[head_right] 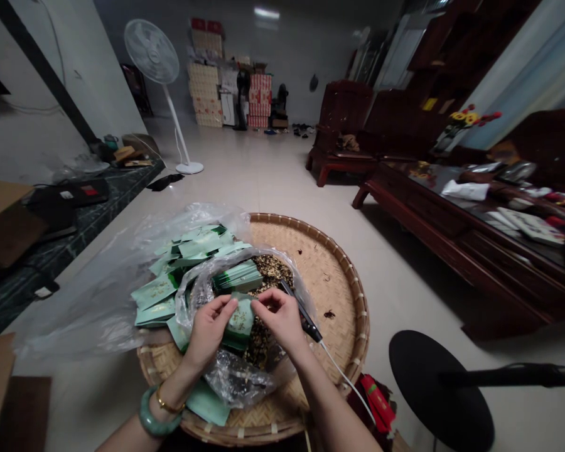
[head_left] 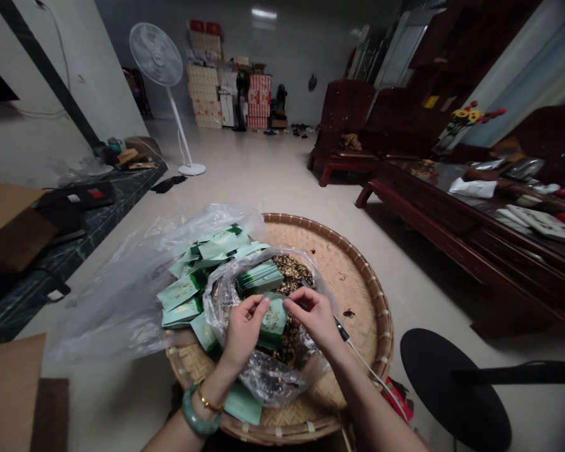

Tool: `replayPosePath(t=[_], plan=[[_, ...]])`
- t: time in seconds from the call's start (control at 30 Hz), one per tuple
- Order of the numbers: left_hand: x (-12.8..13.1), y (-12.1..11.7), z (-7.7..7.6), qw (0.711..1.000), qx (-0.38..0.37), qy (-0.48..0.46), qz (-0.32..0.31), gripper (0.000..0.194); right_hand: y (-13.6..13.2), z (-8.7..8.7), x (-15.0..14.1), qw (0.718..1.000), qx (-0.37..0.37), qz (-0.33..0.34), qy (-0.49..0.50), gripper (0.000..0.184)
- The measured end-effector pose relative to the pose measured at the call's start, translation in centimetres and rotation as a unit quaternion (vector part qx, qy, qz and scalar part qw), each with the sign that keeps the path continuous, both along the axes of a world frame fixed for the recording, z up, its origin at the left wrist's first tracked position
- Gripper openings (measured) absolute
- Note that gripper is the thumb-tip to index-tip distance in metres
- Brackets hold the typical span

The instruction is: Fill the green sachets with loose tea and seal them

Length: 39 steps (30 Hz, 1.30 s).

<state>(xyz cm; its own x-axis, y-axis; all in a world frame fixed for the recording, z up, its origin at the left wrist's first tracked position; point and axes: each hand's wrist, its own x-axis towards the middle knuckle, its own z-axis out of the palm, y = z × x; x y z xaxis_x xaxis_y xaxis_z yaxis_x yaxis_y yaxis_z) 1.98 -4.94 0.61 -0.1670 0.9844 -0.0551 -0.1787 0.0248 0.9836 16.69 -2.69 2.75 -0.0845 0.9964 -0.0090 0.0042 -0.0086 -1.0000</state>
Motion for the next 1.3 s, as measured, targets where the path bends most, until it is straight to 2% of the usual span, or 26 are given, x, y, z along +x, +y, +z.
replayPosePath(t=[0.1, 0.23, 0.3, 0.43, 0.57, 0.73, 0.9, 0.97, 1.03, 1.1, 1.17, 1.27, 1.3], plan=[[0.2, -0.2, 0.4, 1.0, -0.001, -0.006, -0.006, 0.03, -0.2, 0.0, -0.1, 1.0, 0.009, -0.005, -0.002, 0.031], [0.0, -0.1, 0.9, 0.997, -0.013, -0.001, -0.073, 0.031, -0.3, 0.0, 0.0, 0.999, 0.03, 0.015, -0.016, 0.024], [-0.2, -0.1, 0.8, 0.996, -0.01, 0.018, -0.084, 0.03, -0.4, 0.3, 0.2, 0.997, 0.062, 0.028, -0.037, 0.019], [-0.2, -0.1, 0.1, 0.995, 0.017, 0.075, -0.062, 0.024, -0.1, 1.0, 0.7, 0.981, 0.152, 0.063, -0.105, 0.018], [-0.1, -0.3, -0.6, 0.991, 0.032, 0.121, -0.049, 0.023, 0.4, 1.2, 0.9, 0.969, 0.186, 0.082, -0.142, 0.014], [-0.2, -0.4, -0.9, 0.99, 0.012, 0.13, -0.056, 0.025, 0.6, 1.6, 0.7, 0.972, 0.179, 0.067, -0.136, 0.017], [-0.3, -0.2, -0.9, 0.995, -0.015, 0.086, -0.054, 0.026, 0.6, 2.1, 1.9, 0.991, 0.104, -0.037, -0.074, 0.022], [-0.4, -0.2, -0.7, 0.996, -0.023, 0.065, -0.057, 0.026, 0.5, 1.9, 2.7, 0.989, 0.098, -0.012, -0.108, 0.021], [-0.5, -0.2, -0.5, 0.996, -0.026, 0.054, -0.058, 0.026, 0.3, 1.4, 3.1, 0.982, 0.102, 0.054, -0.153, 0.018], [-0.5, -0.2, -0.3, 0.996, -0.027, 0.055, -0.059, 0.027, 0.0, 0.9, 3.0, 0.977, 0.102, 0.093, -0.162, 0.026], [-0.5, -0.2, -0.3, 0.995, -0.022, 0.066, -0.064, 0.026, -0.1, 0.4, 2.4, 0.979, 0.109, 0.086, -0.152, 0.032], [-0.7, -0.2, -0.3, 0.994, -0.005, 0.081, -0.069, 0.021, -0.1, -0.1, 1.1, 0.977, 0.13, 0.076, -0.154, 0.013], [-0.7, -0.1, -0.4, 0.994, -0.001, 0.082, -0.071, 0.021, -0.1, -0.2, 0.8, 0.977, 0.134, 0.072, -0.152, 0.012]])
